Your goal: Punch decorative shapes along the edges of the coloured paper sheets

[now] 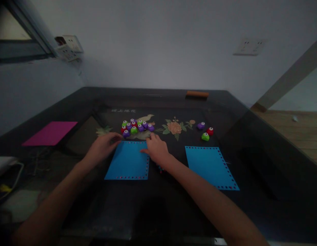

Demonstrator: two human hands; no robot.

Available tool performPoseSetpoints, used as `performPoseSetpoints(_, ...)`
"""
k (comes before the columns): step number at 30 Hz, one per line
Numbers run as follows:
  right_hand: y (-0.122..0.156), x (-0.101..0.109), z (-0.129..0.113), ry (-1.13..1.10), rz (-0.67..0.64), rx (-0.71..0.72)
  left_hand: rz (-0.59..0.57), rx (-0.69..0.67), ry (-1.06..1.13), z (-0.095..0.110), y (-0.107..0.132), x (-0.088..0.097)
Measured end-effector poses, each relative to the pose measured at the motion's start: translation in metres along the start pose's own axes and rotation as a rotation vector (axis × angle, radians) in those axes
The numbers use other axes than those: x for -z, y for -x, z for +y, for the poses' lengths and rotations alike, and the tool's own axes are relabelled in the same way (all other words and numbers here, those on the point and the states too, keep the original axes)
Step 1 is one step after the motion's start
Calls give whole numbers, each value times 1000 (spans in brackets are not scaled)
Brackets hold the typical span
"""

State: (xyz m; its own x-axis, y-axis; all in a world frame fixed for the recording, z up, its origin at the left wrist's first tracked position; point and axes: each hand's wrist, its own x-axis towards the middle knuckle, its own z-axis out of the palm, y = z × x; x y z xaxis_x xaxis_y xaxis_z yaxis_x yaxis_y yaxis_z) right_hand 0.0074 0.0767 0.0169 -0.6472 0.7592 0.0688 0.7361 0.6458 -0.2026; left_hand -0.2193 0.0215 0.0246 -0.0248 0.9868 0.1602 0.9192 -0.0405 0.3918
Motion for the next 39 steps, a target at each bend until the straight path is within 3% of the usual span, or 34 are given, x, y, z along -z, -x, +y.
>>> performPoseSetpoints(5, -1, -3, -2, 40, 19, -3, -104, -99, -54, -11, -3, -9)
performPoseSetpoints(11, 2, -3, -3, 53, 33, 31, -169, -94, -72, -15, -3, -12)
performPoseSetpoints(29, 6, -2, -9, 88, 42, 46, -178, -69, -161, -3, -1, -3)
performPoseSetpoints(39, 6, -1, -9, 23, 113, 66, -158, -85, -217, -1, 0, -2)
